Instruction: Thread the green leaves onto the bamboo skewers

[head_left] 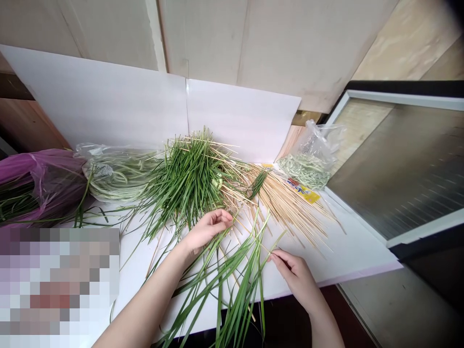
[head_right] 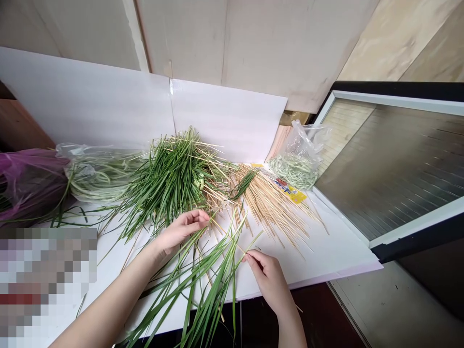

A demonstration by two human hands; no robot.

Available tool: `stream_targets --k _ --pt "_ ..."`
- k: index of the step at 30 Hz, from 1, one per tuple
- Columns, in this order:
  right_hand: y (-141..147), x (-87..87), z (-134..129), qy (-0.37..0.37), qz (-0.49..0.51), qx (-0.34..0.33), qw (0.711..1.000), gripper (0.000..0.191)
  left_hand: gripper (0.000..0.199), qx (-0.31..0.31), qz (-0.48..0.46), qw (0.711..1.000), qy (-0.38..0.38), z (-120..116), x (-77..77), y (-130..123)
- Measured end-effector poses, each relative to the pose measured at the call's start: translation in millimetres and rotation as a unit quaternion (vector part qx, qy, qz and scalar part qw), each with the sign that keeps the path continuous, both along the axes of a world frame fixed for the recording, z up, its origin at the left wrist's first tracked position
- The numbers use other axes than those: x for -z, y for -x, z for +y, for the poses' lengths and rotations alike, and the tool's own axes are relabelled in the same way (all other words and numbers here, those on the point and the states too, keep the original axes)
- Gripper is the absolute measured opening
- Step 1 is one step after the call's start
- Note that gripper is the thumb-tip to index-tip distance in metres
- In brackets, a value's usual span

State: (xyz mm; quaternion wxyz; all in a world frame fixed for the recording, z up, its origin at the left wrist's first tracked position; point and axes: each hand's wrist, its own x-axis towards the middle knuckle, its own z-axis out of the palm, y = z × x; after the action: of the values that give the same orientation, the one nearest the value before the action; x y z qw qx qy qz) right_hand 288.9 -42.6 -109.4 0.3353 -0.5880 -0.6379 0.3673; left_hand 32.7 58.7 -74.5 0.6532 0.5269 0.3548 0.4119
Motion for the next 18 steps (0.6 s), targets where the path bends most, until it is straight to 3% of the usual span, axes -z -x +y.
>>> stream_targets --k 3,7,18 --pt "-1 0.8 1 0.001 -0.005 0.003 1.000 0.035 0.023 0.040 -0.029 0.999 0.022 0 3.9 -1" --pt "-1 2.1 1 0.010 -0.011 0.001 1.000 0.035 0.042 0.049 -0.044 0.997 0.041 2 11.0 -4" --pt "-3 0.4 0 -0.019 -0.024 0.013 0.999 0.036 0.035 -0.032 -0.026 0.999 0.012 6 18.1 -5"
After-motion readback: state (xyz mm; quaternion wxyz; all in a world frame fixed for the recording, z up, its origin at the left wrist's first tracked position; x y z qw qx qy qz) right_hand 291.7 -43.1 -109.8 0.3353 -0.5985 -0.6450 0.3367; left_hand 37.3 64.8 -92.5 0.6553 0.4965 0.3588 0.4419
